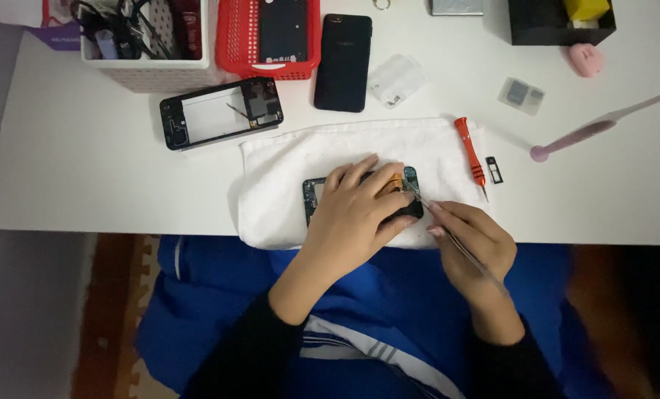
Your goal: Disassembling and cleaning the internal components of a smartphone using specialized tools.
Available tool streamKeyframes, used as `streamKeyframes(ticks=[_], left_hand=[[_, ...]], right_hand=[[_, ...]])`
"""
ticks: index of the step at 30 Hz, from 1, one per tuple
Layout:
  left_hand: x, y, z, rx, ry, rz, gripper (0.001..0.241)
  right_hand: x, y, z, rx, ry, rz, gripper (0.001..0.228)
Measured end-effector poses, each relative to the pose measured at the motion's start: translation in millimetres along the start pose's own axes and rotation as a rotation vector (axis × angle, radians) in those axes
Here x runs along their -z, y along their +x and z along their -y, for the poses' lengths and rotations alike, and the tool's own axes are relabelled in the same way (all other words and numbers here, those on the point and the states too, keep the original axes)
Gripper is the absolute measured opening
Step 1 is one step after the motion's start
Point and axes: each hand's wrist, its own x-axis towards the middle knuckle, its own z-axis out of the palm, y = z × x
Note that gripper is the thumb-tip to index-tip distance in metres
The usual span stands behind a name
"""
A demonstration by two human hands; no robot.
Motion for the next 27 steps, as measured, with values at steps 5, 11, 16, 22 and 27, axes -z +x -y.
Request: streamKeyframes(ticks=[5, 11, 16, 22, 27], left_hand=[[-1.3, 0.3, 0.5, 0.012, 0.0, 0.005, 0.028], [-3.9, 0.1, 1.9, 0.017, 0.01, 0.001, 0.027], [-1.8, -0.1, 0.4, 0.015, 0.004, 0.009, 0.027], [-4.5, 0.0, 0.5, -0.004, 0.016, -0.02, 0.025], [-2.6, -0.1, -2.0, 0.013, 0.019, -0.03, 0.026]], right_hand=[[2.4, 1.0, -0.5, -0.016, -0.006, 0.03, 0.014], [0.7, 1.1, -0.1, 0.024, -0.064, 0.029, 0.017], [-7.3, 3.9, 7.1, 0.161, -0.206, -0.01, 0.013], [-10.3, -8.2, -12.8, 0.283, -0.126, -0.062, 0.016], [-16.7, -21.7, -31.3, 0.347, -0.157, -0.172, 0.018]])
